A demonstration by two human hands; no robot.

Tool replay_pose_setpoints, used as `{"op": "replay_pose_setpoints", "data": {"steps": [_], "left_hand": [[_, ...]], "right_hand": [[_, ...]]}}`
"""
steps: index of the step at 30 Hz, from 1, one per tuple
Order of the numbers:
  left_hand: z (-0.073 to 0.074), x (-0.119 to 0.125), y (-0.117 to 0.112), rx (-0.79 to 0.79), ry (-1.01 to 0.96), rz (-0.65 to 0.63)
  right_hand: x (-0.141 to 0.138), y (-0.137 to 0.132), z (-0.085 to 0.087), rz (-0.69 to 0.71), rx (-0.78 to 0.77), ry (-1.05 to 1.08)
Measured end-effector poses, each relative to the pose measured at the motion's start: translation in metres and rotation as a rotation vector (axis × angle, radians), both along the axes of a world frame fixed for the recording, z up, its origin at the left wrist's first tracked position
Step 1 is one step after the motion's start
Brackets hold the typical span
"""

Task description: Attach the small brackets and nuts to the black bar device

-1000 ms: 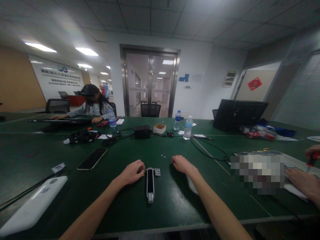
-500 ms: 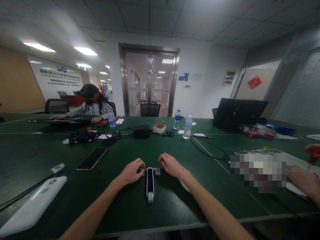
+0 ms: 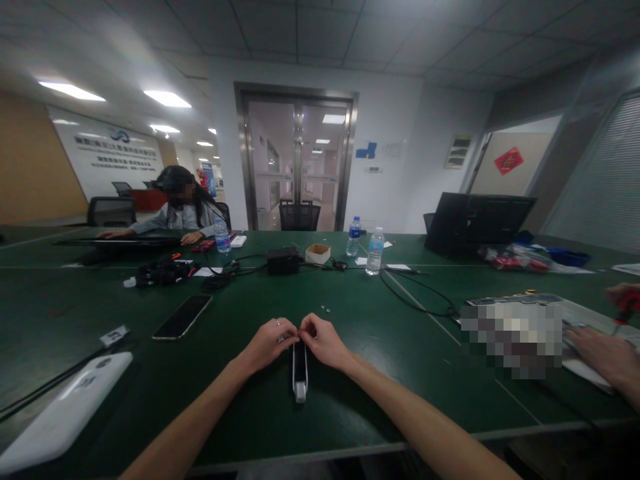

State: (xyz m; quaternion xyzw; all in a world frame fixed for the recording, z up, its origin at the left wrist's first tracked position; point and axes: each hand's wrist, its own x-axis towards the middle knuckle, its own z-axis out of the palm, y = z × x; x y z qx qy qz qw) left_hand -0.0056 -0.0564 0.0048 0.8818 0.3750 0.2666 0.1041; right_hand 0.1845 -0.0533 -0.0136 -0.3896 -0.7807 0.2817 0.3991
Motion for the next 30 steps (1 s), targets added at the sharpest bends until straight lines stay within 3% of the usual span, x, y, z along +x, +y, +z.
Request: {"op": "replay_pose_setpoints", "data": {"steps": [12,19,26,30], "left_hand": [[-0.003,0.001,0.000,0.060,-0.048,0.008],[-0.001,-0.001,0.001,-0.003,-0.035,0.029],[0.006,-0.017,0.009,-0.057,0.004,0.058],[0.010,-0.024,0.011,-0.093,0.085,0.086]], "right_hand": [[0.002,0.002,-0.001,-0.005,0.024,0.079],[0.003,0.001,0.001,0.024,0.034,0.063],[0.032,0.011,0.021,-0.012,0.188,-0.266],[0.048,0.017,0.022,0.039,0.156,-0.465]]}}
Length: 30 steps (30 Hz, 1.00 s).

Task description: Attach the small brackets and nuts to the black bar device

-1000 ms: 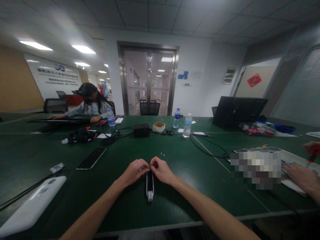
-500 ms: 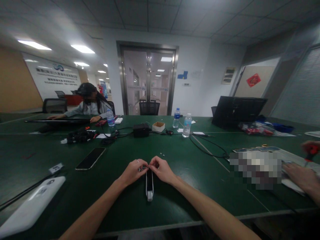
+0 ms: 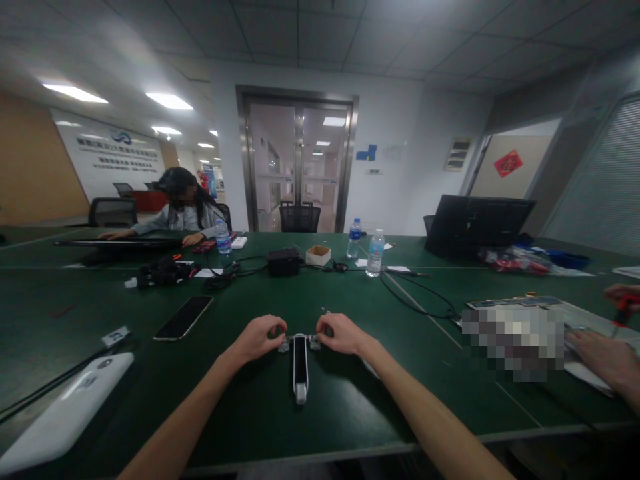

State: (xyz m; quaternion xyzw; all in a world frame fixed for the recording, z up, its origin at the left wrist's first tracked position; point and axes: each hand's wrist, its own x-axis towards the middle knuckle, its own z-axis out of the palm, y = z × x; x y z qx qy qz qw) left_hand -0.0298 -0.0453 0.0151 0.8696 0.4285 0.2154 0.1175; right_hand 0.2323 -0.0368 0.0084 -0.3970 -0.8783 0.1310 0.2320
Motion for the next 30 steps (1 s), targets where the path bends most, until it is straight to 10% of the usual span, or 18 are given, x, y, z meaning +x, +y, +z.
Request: {"op": "replay_pose_setpoints", "data": {"steps": [30], "left_hand": [[-0.007,0.009,-0.001,-0.233,-0.106,0.064]], "right_hand": [[-0.010,0.000,-0.011,0.032,-0.059,0.011]]}}
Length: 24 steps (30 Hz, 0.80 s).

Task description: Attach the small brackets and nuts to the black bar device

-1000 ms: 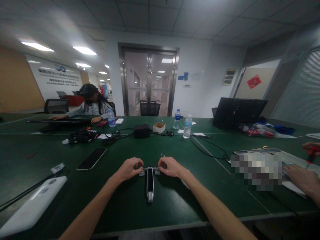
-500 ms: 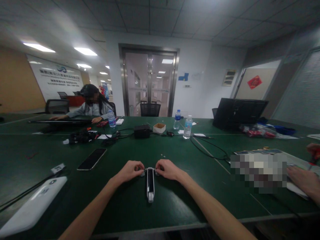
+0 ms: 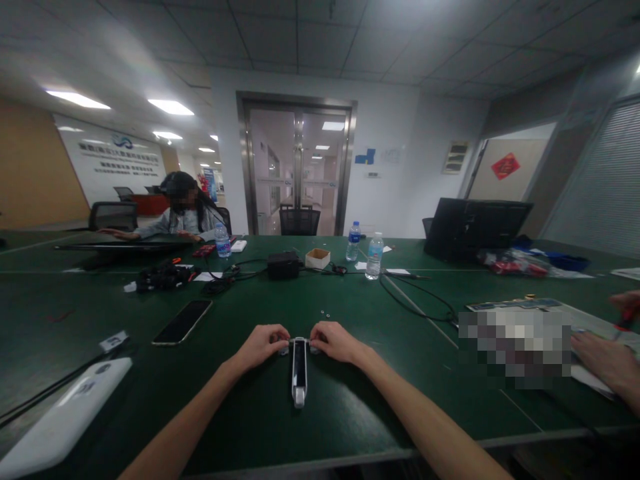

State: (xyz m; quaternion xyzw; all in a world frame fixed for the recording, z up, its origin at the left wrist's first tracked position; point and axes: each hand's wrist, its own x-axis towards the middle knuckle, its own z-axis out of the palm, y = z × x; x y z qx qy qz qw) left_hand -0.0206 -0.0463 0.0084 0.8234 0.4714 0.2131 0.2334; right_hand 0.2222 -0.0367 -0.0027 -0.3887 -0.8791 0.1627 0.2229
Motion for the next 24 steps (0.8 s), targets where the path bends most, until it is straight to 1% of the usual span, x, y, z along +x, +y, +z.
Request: {"op": "replay_pose_setpoints", "data": {"steps": [7,11,13,16,20,24], "left_hand": [[-0.001,0.001,0.000,-0.019,-0.046,-0.005],[0.001,0.003,-0.002,-0.006,-0.007,-0.012],[0.002,0.004,-0.003,0.006,0.019,-0.014],[0.003,0.004,-0.003,0.020,0.030,-0.022],[0.000,0.002,-0.001,0.079,0.071,-0.008],[-0.001,0.001,-0.001,0.082,0.090,0.000]], "right_hand": [[0.000,0.000,-0.001,0.010,0.013,0.005],[0.004,0.005,-0.001,-0.020,0.052,-0.033],[0.008,0.009,-0.001,-0.079,0.088,-0.042],[0.017,0.017,-0.005,-0.210,0.122,-0.046],[0.025,0.029,-0.018,-0.360,0.137,-0.087],[0.025,0.038,-0.030,-0.432,0.128,-0.131]]}}
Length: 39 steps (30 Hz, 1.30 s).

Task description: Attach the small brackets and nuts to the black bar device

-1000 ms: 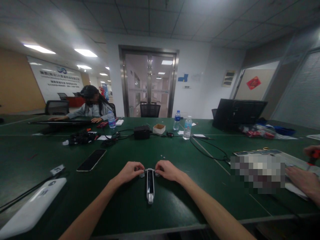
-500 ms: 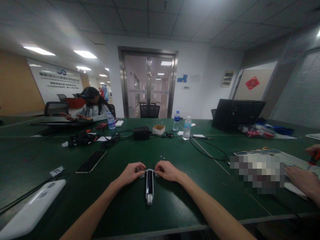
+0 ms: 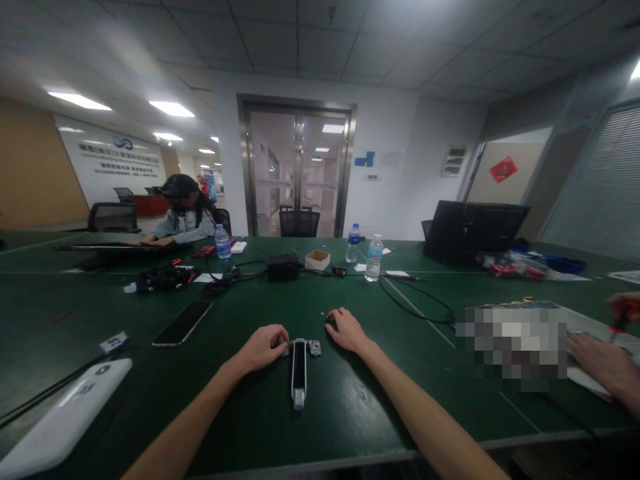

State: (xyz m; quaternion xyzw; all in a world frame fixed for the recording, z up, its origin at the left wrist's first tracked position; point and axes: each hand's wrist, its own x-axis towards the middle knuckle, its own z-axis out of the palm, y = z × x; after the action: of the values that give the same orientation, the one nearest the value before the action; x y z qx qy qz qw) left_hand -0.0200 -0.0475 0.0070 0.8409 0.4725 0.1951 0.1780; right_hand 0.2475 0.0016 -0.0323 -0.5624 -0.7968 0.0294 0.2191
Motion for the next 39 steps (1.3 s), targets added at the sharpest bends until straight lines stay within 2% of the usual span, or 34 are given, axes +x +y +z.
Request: {"op": "replay_pose_setpoints", "data": {"steps": [6,11,16,23,30,39], "left_hand": [[-0.001,0.001,-0.001,-0.010,-0.011,0.006],[-0.004,0.000,0.002,-0.021,-0.011,0.002],[-0.004,0.001,0.003,-0.017,0.013,0.030],[-0.005,0.000,0.004,-0.027,0.004,0.021],[-0.009,-0.001,0.005,-0.022,-0.004,0.006],[-0.004,0.001,0.002,-0.036,0.014,0.014]], "right_hand": [[-0.004,0.005,-0.001,-0.055,-0.023,-0.019],[-0.001,0.008,0.001,-0.016,-0.042,-0.006],[-0.001,0.004,0.006,0.120,-0.055,0.087],[-0.010,-0.018,0.022,0.323,-0.100,0.261],[-0.017,-0.030,0.029,0.387,-0.118,0.285],[-0.019,-0.038,0.036,0.418,-0.093,0.285]]}}
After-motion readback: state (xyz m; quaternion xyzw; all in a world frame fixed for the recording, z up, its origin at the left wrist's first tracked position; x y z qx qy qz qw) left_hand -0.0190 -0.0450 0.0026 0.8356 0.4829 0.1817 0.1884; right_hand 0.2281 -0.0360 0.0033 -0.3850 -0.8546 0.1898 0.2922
